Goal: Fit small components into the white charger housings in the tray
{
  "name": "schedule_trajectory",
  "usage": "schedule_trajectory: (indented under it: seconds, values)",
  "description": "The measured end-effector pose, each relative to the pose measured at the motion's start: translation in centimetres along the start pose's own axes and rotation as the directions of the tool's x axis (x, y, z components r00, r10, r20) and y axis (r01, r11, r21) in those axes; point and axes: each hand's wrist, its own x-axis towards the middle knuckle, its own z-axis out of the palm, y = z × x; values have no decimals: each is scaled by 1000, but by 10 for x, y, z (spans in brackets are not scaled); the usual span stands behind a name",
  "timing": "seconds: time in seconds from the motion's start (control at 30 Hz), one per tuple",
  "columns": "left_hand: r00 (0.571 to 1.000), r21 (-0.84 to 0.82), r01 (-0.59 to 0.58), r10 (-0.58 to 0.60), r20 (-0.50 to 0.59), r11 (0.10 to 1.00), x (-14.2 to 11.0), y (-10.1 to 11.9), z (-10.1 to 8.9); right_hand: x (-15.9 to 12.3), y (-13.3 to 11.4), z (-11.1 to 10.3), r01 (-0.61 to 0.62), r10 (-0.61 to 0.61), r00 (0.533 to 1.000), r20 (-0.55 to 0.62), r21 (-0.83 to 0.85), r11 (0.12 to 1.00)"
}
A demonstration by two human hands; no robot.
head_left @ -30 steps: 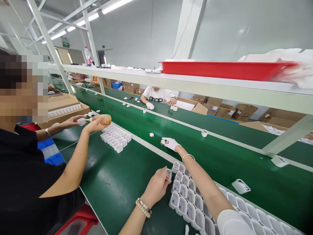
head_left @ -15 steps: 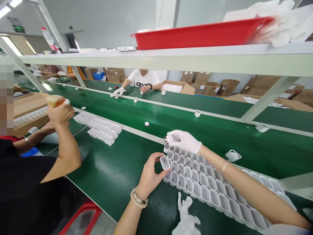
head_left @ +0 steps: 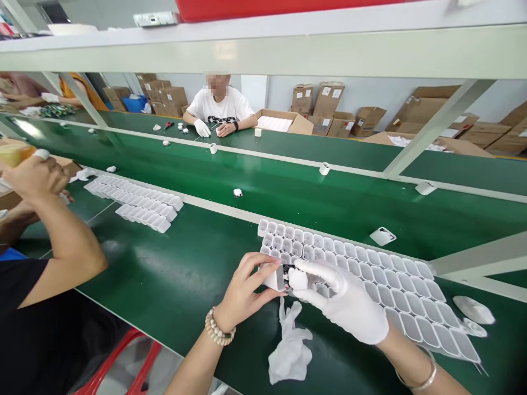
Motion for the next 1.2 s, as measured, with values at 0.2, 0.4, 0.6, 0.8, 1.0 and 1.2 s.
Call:
schedule_trajectory:
  seconds: [0.2, 0.4, 0.6, 0.8, 1.0, 1.2]
  values:
    - [1000, 26, 10, -10, 16, 1000, -1, 1, -1, -2, 0, 3, 33, -33, 999, 14, -1, 999]
    - [999, 13, 41, -41, 9, 999, -1, 2, 0, -4, -3, 3, 5, -4, 1000, 21, -74, 997]
    - [999, 13, 53, -53, 7, 998, 0, 2, -1, -7, -6, 3, -11, 17, 999, 47, -138, 990]
    - [999, 1, 39, -39, 18, 999, 0, 2, 0, -8, -11, 2, -88, 104, 987, 119, -138, 987]
    - [999, -17, 37, -37, 4, 999, 2, 4, -3, -10, -14, 0, -145, 159, 980, 120, -119, 982]
    - [1000, -52, 21, -22, -10, 998, 2, 5, -5, -10, -19, -7, -147, 153, 979, 138, -53, 988]
